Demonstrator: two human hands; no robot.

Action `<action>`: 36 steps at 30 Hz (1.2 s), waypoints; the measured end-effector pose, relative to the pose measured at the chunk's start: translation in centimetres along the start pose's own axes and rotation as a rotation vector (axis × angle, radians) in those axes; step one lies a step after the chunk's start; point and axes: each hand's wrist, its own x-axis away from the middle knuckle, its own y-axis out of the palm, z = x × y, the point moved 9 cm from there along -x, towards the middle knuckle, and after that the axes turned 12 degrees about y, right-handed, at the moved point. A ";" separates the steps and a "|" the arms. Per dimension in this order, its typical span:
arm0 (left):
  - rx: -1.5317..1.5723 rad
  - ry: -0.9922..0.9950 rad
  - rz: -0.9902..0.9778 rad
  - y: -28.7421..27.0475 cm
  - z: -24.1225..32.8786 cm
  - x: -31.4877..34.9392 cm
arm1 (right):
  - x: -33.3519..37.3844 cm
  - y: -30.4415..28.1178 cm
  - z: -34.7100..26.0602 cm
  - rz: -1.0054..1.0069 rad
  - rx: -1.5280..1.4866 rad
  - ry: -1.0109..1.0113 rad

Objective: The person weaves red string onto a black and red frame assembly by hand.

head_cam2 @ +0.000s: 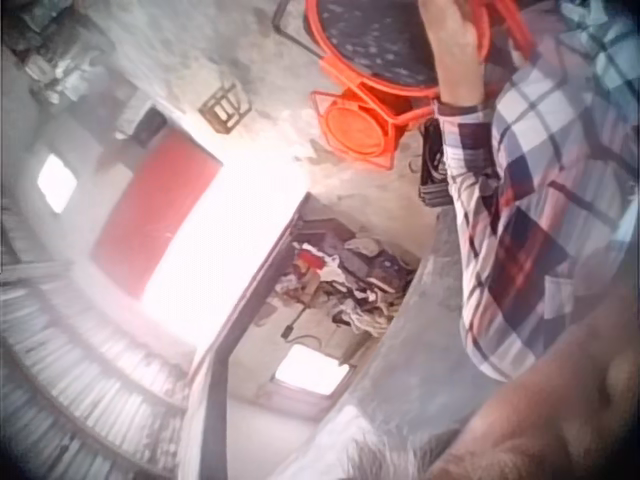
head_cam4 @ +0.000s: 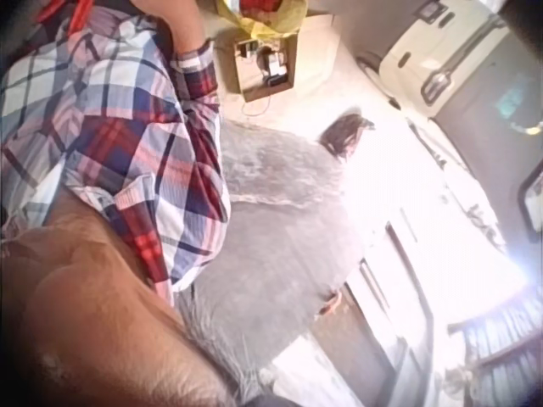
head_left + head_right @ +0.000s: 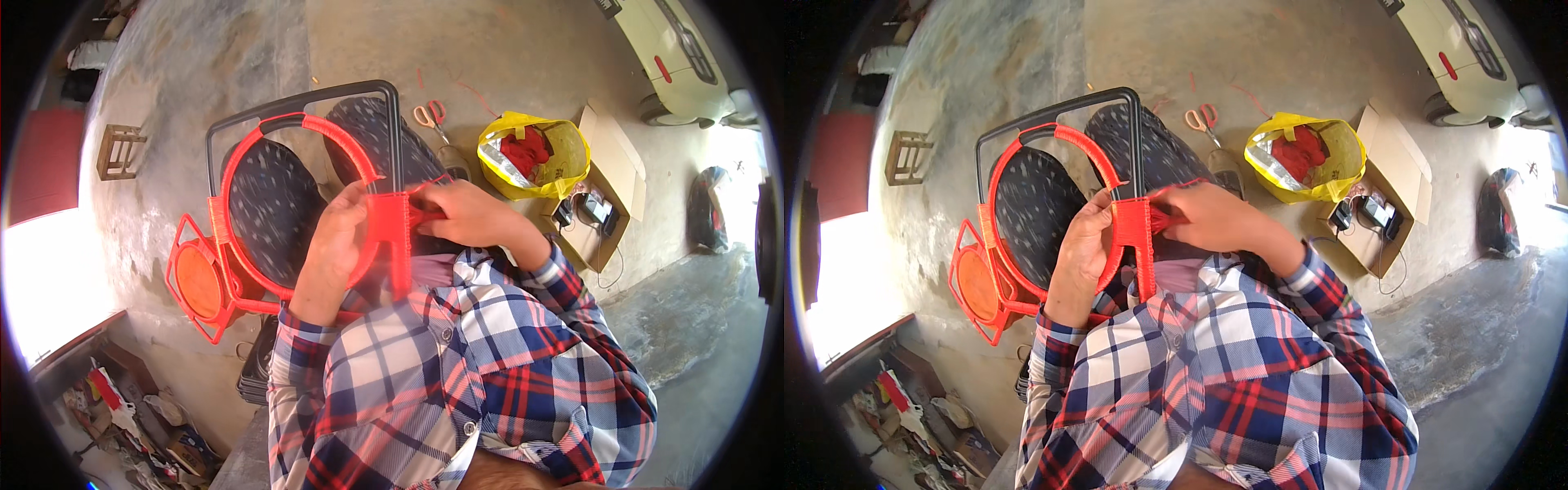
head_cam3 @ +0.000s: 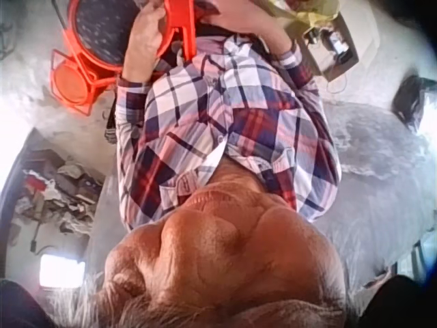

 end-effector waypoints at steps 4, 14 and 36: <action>-0.195 -0.051 0.101 -0.6 -0.4 0.3 | -2.4 -1.3 0.3 0.230 -0.064 0.004; -0.647 0.626 0.115 2.4 5.2 2.2 | -2.7 -1.2 -4.7 0.568 0.359 -0.422; -0.028 0.046 -0.026 1.4 0.7 -0.3 | 0.0 -2.9 10.1 0.121 -1.101 0.217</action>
